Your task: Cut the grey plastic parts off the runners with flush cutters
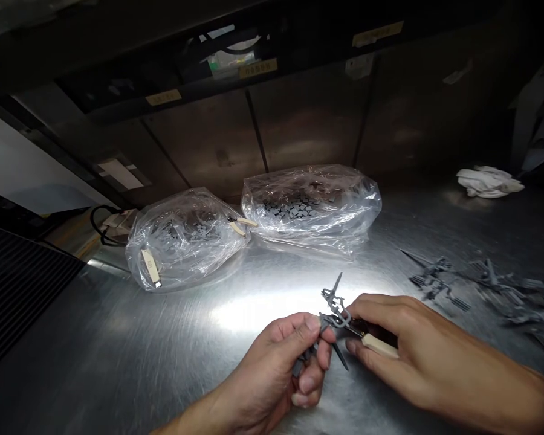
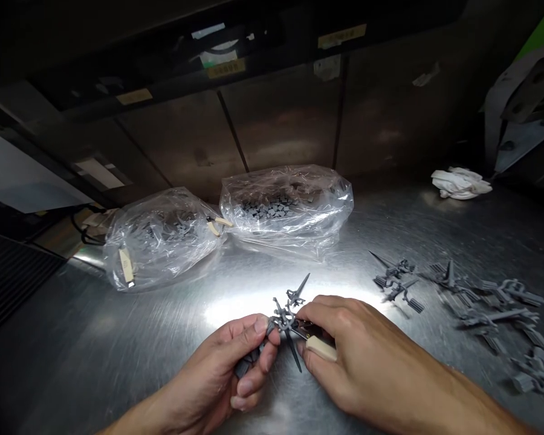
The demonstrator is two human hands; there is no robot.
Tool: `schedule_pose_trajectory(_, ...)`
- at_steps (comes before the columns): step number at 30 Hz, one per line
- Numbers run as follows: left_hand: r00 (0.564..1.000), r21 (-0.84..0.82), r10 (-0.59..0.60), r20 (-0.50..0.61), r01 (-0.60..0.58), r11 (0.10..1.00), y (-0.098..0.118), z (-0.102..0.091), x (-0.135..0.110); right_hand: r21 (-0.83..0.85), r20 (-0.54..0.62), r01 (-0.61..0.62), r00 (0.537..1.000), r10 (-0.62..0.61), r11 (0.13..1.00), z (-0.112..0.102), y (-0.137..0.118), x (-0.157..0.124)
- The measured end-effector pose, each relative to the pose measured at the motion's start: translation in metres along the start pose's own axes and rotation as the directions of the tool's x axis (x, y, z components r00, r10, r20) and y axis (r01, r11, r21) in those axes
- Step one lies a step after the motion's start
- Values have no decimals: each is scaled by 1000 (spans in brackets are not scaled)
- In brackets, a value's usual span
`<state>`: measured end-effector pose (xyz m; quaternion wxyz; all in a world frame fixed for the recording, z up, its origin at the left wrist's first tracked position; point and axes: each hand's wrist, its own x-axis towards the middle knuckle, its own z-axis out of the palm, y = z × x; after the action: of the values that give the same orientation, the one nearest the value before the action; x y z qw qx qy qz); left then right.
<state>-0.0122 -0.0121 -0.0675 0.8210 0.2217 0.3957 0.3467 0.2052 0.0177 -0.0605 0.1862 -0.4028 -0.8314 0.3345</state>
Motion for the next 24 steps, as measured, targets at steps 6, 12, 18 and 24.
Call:
schedule_pose_trajectory(6,1000,97,4,29,-7,995,1,-3,1,-132,-48,155,986,-163,979,3,11,0)
schedule_pose_trajectory(12,996,187,11,85,-27,982,1,-7,2,-254,-98,297,939,-330,921,4,17,3)
schedule_pose_trajectory(18,985,269,27,171,-73,960,1,-12,3,-296,-94,371,906,-413,880,3,16,5)
schedule_pose_trajectory(24,988,321,41,148,-87,943,2,-12,2,-323,-77,392,896,-437,861,1,15,4)
